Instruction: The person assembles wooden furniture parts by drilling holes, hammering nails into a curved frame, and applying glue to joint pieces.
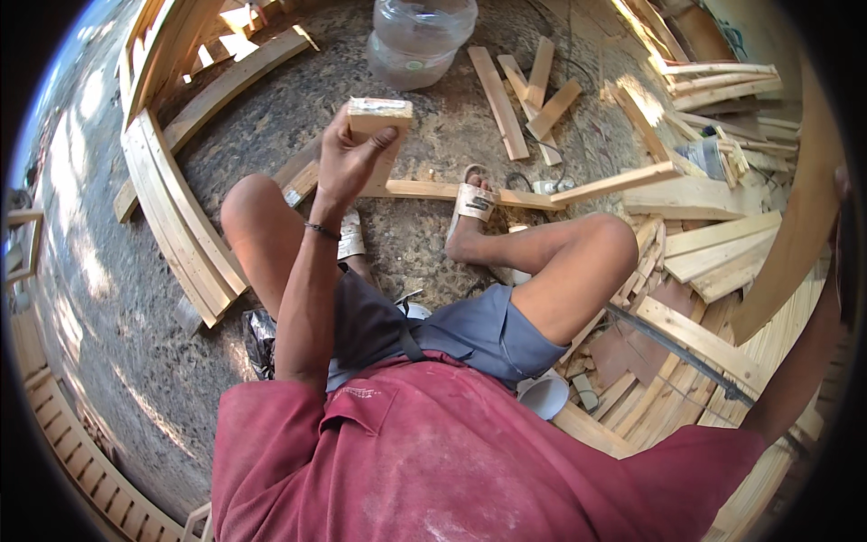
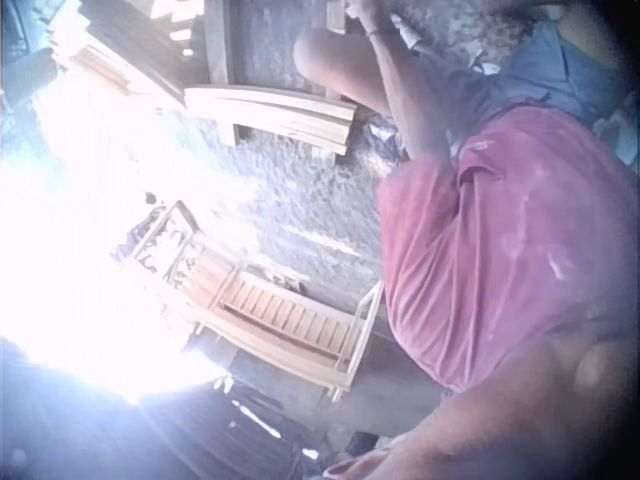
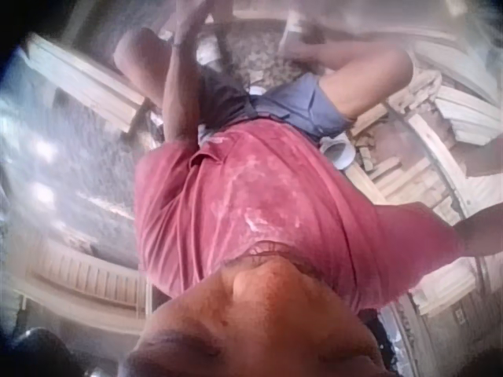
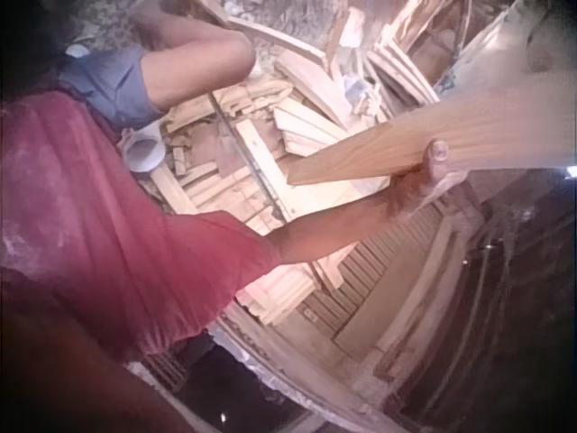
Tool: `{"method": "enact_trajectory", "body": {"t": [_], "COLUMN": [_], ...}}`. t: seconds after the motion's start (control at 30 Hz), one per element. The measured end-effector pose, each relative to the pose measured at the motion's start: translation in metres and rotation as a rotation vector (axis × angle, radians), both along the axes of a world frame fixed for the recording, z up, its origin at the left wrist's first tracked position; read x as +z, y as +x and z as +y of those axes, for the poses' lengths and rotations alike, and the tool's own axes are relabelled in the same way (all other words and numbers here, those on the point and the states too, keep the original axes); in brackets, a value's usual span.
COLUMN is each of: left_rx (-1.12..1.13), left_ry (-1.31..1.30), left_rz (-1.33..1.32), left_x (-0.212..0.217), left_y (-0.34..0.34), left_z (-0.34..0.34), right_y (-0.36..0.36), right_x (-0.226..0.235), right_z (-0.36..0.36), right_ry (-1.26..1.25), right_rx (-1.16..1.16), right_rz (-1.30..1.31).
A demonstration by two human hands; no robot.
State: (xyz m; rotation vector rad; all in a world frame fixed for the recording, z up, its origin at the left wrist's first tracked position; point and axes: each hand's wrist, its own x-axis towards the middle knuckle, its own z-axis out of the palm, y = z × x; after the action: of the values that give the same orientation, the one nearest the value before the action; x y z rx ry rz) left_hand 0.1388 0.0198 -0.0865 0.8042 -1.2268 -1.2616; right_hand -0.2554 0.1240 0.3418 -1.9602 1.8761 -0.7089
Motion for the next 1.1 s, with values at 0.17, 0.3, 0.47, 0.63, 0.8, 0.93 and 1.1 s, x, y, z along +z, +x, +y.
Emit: {"method": "enact_trajectory", "body": {"t": [0.17,0.3,0.47,0.63,0.8,0.93,1.1], "left_rx": [-0.061,-0.06,-0.117,-0.099,-0.076,-0.009,0.0], "left_ry": [-0.002,0.0,0.031,-0.029,-0.002,-0.006,-0.028], "left_rz": [0.035,0.033,0.056,0.017,0.037,0.077,0.207], "left_x": [-0.005,-0.004,-0.006,-0.009,-0.015,-0.034,-0.032], "left_y": [-0.006,-0.007,0.007,0.004,0.027,0.045,0.056], "left_z": [0.005,0.005,0.004,0.003,-0.001,-0.01,-0.018], "right_y": [-0.053,-0.056,-0.122,-0.124,-0.134,-0.139,-0.118], "right_x": [-0.019,-0.036,-0.009,0.003,0.007,0.011,0.002], "right_z": [-0.006,0.002,0.059,0.119,0.177,0.224,0.246], "right_ry": [0.179,0.123,0.008,0.038,0.016,-0.008,-0.118], "right_rx": [0.048,0.003,-0.193,-0.3,-0.458,-0.585,-0.618], "right_rz": [-0.258,-0.269,-0.039,0.104,0.165,0.121,0.02]}}
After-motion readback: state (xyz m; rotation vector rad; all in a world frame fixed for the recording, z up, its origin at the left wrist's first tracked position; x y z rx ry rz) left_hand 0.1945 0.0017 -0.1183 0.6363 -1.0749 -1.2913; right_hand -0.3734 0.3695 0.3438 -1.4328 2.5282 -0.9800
